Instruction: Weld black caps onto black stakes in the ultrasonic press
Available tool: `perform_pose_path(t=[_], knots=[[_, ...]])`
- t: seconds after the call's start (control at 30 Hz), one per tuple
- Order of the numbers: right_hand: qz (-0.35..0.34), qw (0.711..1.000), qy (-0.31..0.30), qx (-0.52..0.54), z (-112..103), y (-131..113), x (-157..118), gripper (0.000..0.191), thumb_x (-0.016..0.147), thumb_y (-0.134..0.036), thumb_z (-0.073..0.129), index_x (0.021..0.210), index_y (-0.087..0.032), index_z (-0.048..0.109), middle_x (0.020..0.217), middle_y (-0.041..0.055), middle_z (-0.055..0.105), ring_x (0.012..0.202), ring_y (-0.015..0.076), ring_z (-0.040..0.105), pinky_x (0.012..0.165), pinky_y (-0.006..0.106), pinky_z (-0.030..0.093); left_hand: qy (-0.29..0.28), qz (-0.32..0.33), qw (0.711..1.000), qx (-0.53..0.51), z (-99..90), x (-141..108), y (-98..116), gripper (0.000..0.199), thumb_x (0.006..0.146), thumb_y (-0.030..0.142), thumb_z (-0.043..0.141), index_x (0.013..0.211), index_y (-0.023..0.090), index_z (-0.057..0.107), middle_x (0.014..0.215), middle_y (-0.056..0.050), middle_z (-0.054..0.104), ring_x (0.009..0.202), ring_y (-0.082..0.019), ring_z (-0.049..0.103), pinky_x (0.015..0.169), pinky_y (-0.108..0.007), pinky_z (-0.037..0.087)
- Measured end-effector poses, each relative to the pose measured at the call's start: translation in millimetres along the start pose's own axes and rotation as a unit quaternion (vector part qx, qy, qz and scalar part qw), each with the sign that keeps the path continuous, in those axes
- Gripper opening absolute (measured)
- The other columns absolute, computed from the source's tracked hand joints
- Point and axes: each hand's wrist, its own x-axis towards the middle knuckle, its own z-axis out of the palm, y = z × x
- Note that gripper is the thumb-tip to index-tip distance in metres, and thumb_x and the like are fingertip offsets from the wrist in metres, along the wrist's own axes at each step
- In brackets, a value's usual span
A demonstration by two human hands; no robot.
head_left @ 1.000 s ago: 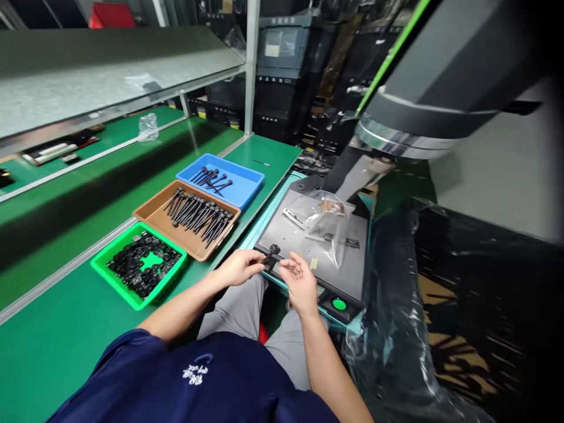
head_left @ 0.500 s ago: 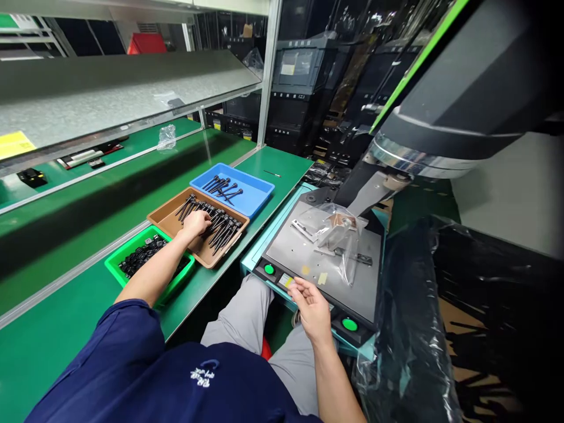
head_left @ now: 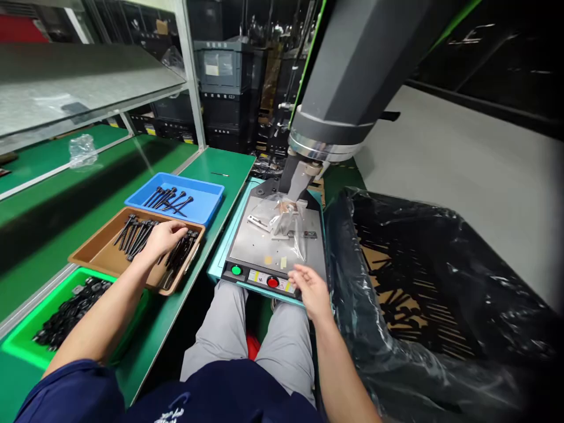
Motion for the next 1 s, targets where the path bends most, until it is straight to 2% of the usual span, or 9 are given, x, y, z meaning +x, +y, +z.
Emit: perform_pose_path(t=[0.07,0.17,0.23,0.3,0.43,0.63,0.77,0.83,1.0], knots=[[-0.061,0.996,0.062,0.002,-13.7,-19.7,23.7,0.037,0.073,-0.043,0.074,0.098,-0.017,0.066,0.08,0.0072,0.072,0.068,0.0185,0.066,0.062,0.031,0.053,-0.083,0.011,0.987,-0.134,12.0,8.4,31.0,0.039,0.076,0.048,0.064,0.099,0.017,0.071,0.087,-0.009,0.073,0.078,-0.024,0.067,0.074,-0.034,0.05],[-0.137,0.98,0.146,0.01,-32.3,-48.9,71.4,0.032,0.075,-0.039,0.071,0.097,-0.017,0.064,0.079,0.0056,0.071,0.067,0.0167,0.065,0.063,0.031,0.053,-0.214,-0.015,0.931,-0.294,38.0,25.0,76.6,0.05,0.072,0.052,0.069,0.106,0.015,0.067,0.084,-0.01,0.073,0.069,-0.02,0.066,0.064,-0.03,0.05],[-0.152,0.971,0.181,0.02,-40.1,-62.1,108.1,0.028,0.075,-0.037,0.07,0.094,-0.017,0.063,0.076,0.0042,0.07,0.067,0.0157,0.065,0.063,0.029,0.052,-0.26,-0.046,0.9,-0.346,58.2,39.3,101.8,0.051,0.073,0.052,0.07,0.108,0.015,0.064,0.082,-0.01,0.073,0.066,-0.018,0.065,0.061,-0.028,0.049],[-0.122,0.973,0.196,0.027,-43.4,-67.5,144.7,0.022,0.075,-0.032,0.069,0.09,-0.018,0.063,0.075,0.0028,0.068,0.068,0.0145,0.064,0.065,0.027,0.052,-0.267,-0.082,0.881,-0.382,79.4,55.2,121.0,0.05,0.077,0.052,0.067,0.111,0.016,0.061,0.081,-0.01,0.073,0.064,-0.016,0.065,0.06,-0.027,0.049],[0.056,0.987,0.15,0.034,-39.2,-56.7,203.9,0.016,0.079,-0.029,0.07,0.083,-0.019,0.059,0.065,0.0006,0.064,0.061,0.0126,0.06,0.059,0.023,0.05,-0.242,-0.153,0.837,-0.466,120.4,83.0,142.1,0.052,0.084,0.055,0.057,0.121,0.018,0.051,0.084,-0.011,0.073,0.063,-0.017,0.067,0.059,-0.027,0.052],[0.204,0.977,0.049,0.034,-23.1,-27.6,249.7,0.037,0.083,-0.054,0.065,0.09,-0.019,0.055,0.065,0.0077,0.066,0.058,0.0207,0.064,0.058,0.035,0.054,-0.25,-0.207,0.761,-0.561,160.0,96.1,155.1,0.066,0.089,0.062,0.041,0.141,0.022,0.033,0.087,-0.012,0.072,0.068,-0.02,0.07,0.058,-0.028,0.055],[0.254,0.964,-0.015,0.08,-14.5,-22.7,263.9,0.045,0.091,-0.062,0.045,0.099,-0.018,0.054,0.076,0.0112,0.069,0.064,0.0225,0.068,0.06,0.036,0.055,-0.266,-0.183,0.736,-0.595,167.7,103.1,160.9,0.069,0.09,0.065,0.034,0.147,0.028,0.024,0.094,-0.012,0.071,0.072,-0.019,0.071,0.062,-0.029,0.057],[0.265,0.956,-0.042,0.12,-10.5,-23.2,269.4,0.043,0.093,-0.059,0.043,0.101,-0.019,0.054,0.076,0.0089,0.069,0.062,0.021,0.068,0.058,0.035,0.055,-0.27,-0.18,0.728,-0.604,168.8,111.5,162.4,0.067,0.09,0.065,0.033,0.145,0.028,0.027,0.097,-0.013,0.069,0.073,-0.019,0.071,0.062,-0.029,0.057],[0.214,0.962,-0.052,0.162,-0.4,-24.9,283.9,0.011,0.087,-0.027,0.06,0.095,-0.019,0.057,0.071,0.0029,0.069,0.056,0.0165,0.066,0.05,0.026,0.05,-0.25,-0.181,0.724,-0.617,171.4,140.8,165.1,0.049,0.086,0.058,0.053,0.113,0.018,0.056,0.104,-0.013,0.067,0.074,-0.018,0.07,0.06,-0.028,0.057]])
